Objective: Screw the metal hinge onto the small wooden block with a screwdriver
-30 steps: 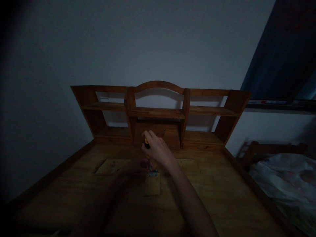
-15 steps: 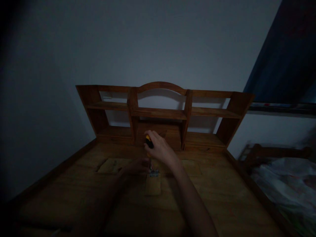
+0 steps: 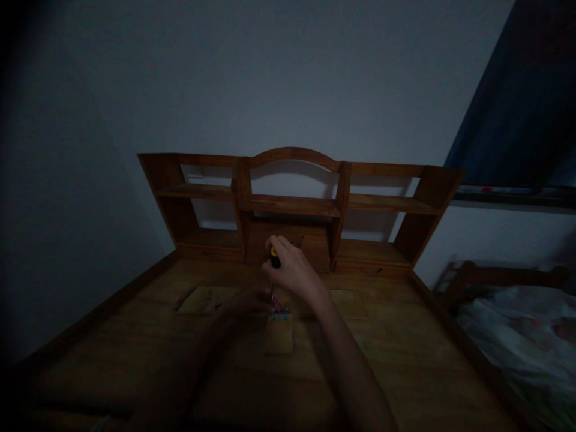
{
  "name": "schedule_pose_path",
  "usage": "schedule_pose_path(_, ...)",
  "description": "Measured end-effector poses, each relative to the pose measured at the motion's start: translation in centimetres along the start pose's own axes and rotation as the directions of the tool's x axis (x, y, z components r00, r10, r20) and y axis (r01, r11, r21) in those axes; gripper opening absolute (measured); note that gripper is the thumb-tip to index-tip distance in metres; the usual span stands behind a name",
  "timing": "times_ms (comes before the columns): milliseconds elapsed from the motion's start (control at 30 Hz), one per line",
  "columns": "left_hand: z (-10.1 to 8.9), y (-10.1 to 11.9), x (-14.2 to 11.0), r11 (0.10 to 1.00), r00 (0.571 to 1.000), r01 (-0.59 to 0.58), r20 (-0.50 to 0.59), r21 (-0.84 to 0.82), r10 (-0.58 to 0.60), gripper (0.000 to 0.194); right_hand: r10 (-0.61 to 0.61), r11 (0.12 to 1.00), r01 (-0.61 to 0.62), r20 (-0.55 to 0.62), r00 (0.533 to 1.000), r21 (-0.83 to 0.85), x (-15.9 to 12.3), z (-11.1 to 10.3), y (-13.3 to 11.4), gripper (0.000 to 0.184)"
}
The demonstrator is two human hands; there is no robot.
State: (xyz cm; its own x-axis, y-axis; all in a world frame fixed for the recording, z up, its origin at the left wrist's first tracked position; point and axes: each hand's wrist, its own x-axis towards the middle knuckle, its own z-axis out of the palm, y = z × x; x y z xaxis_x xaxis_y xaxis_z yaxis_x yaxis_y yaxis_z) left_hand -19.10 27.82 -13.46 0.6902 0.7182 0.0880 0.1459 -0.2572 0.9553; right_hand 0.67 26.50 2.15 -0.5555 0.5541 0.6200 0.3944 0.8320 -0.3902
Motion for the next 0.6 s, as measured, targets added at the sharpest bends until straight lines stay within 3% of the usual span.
schedule_pose_path(133, -0.1, -0.2, 0.0, 0.999, 1.0, 0.013, -0.019, -0.029, -0.014, 0.035, -0.001, 1.0, 0.002, -0.034, 0.999, 0.022, 0.1, -0.7, -0.1, 0.025)
schedule_pose_path(367, -0.1, -0.8, 0.2, 0.998, 0.997, 0.028, -0.075, -0.055, -0.032, 0.038, 0.005, 1.0, -0.002, -0.152, 0.988, 0.021, 0.2, -2.4, -0.4, 0.016)
schedule_pose_path(500, -0.1, -0.9, 0.4, 0.998, 0.997, 0.036, -0.072, -0.059, -0.04, 0.042, 0.05, 0.999, -0.048, -0.2, 0.979, 0.016, 0.0, -3.6, -0.5, 0.02)
schedule_pose_path(600, -0.4, -0.9, 0.5, 1.0, 0.999, -0.014, -0.038, -0.007, 0.014, 0.037, 0.122, 0.99, -0.094, -0.292, 0.948, 0.108, -0.1, -5.0, -0.3, 0.029)
